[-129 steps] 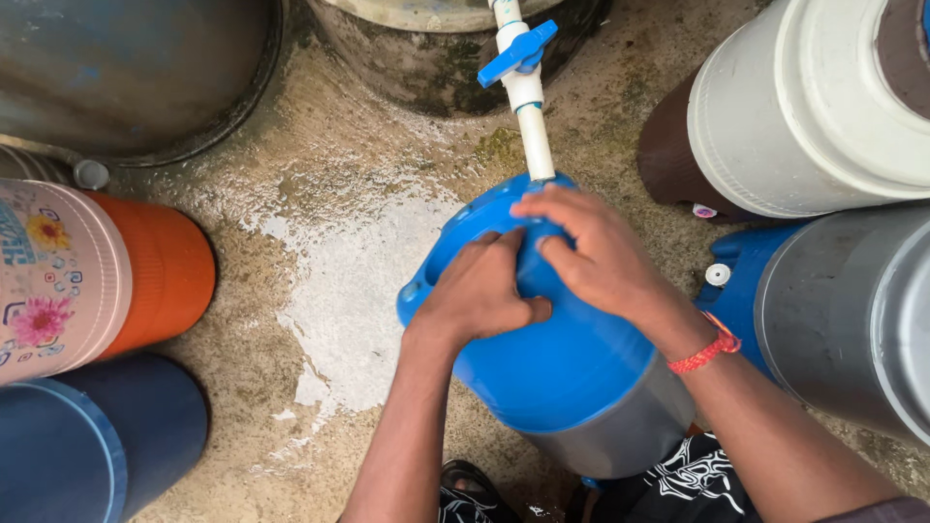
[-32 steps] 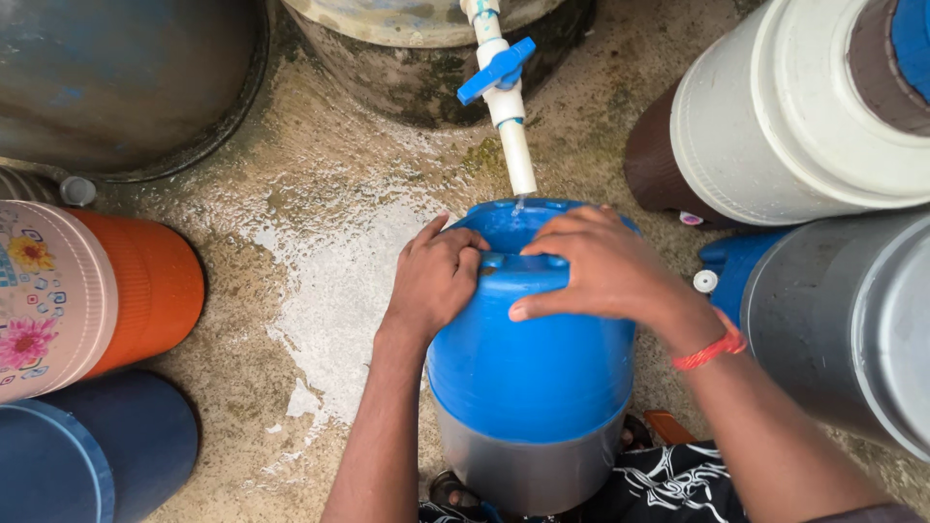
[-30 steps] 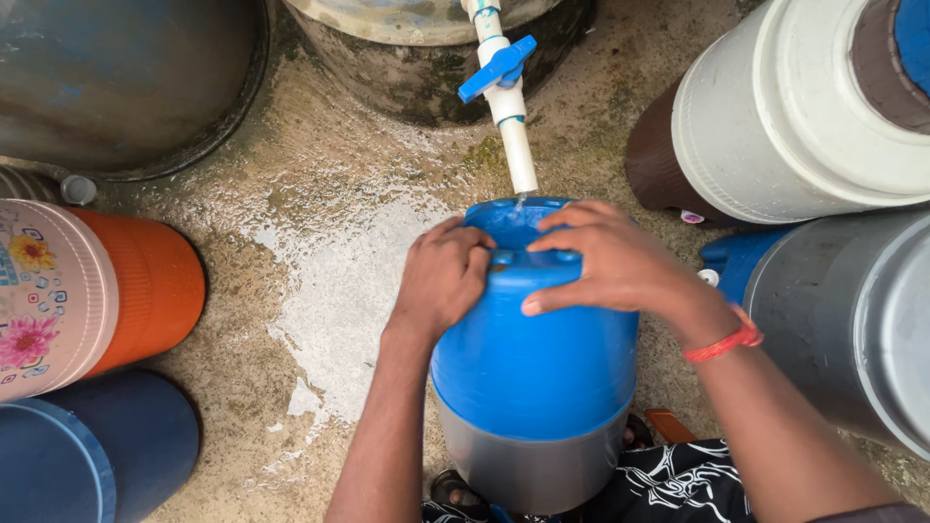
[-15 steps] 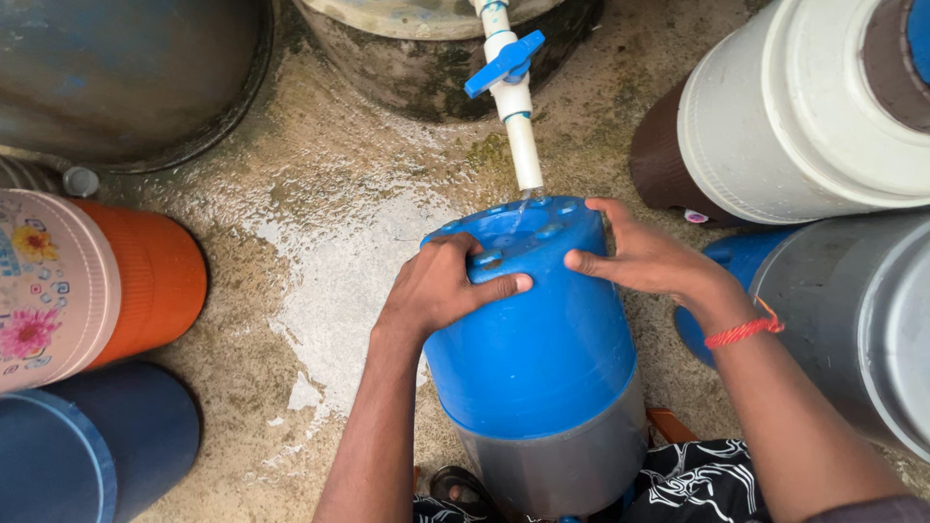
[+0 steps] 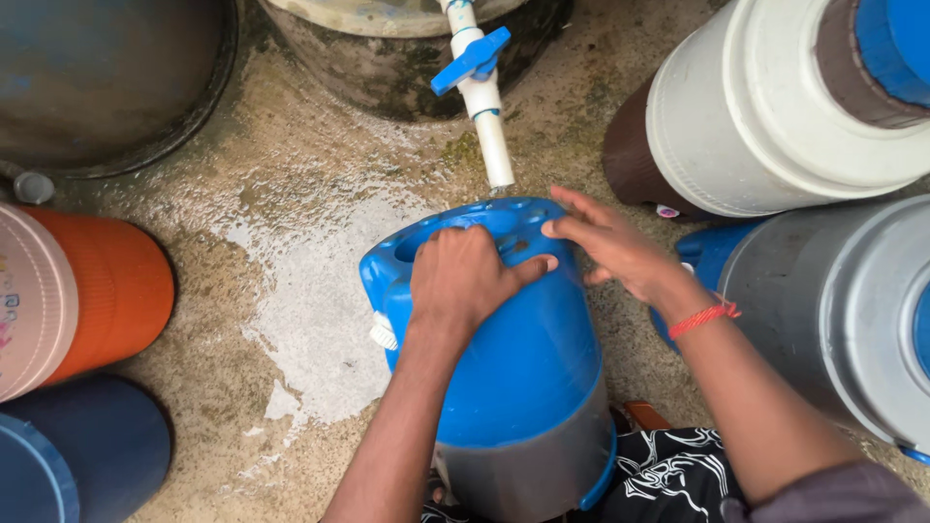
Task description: The person holds a blue and grey insulated water cooler under a tap and fills it with water. They close and press the lid onto the cooler, shake and tilt the filled container, then sit on an orange chair and handle the lid and inner cup while the cooler rests on their lap.
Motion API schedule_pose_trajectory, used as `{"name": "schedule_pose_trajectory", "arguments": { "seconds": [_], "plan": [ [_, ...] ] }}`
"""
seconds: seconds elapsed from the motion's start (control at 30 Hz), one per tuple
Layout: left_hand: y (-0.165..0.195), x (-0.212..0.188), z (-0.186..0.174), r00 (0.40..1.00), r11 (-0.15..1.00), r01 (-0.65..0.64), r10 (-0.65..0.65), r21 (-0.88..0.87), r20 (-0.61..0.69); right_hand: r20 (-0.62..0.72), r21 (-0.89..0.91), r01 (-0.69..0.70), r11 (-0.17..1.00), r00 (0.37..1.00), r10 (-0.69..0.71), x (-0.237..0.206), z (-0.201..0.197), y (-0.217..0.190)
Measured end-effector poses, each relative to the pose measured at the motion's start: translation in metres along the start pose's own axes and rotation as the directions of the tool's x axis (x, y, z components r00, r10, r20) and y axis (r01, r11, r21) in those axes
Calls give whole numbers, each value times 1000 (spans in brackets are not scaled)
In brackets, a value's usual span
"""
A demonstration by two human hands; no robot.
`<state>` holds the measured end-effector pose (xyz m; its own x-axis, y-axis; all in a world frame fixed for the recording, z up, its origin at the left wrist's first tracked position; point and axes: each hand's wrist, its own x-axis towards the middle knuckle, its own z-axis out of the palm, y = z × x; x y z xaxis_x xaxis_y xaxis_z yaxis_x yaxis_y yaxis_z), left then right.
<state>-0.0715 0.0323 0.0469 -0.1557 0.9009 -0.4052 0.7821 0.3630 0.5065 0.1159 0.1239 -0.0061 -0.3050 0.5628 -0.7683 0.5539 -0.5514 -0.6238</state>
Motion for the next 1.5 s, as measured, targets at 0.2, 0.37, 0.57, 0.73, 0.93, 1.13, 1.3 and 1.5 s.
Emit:
{"name": "schedule_pose_trajectory", "arguments": {
  "seconds": [0.2, 0.37, 0.57, 0.73, 0.93, 1.13, 1.3, 1.5],
  "plan": [
    [-20, 6, -3, 990, 992, -101, 107, -73, 89, -36, -632, 593, 499, 620, -783, -2, 38, 1],
    [-42, 11, 2, 982, 951, -190, 187, -243, -37, 106, -754, 578, 314, 578, -809, -6, 46, 1],
    [-73, 13, -1, 999, 976, -28, 19, -215, -42, 58, -599, 583, 549, 715, -697, -2, 33, -12],
    [-81, 9, 3, 986, 978, -166, 167, -126, -5, -4, -556, 522, 647, 776, -630, 5, 17, -11],
    [-70, 12, 14, 989, 990, -102, 112, -101, 97, -90, -565, 544, 621, 708, -701, 14, 7, 1],
    [-69, 8, 13, 988, 971, -132, 144, -197, 49, -95, -572, 543, 615, 701, -707, 10, 13, 1],
    [-64, 12, 19, 982, 961, -170, 183, -217, 44, -166, -639, 472, 608, 687, -708, -2, 16, -11],
    [-44, 13, 28, 953, 941, -290, 301, -173, 42, 23, -690, 651, 316, 456, -890, -19, 34, -21]
  ]
}}
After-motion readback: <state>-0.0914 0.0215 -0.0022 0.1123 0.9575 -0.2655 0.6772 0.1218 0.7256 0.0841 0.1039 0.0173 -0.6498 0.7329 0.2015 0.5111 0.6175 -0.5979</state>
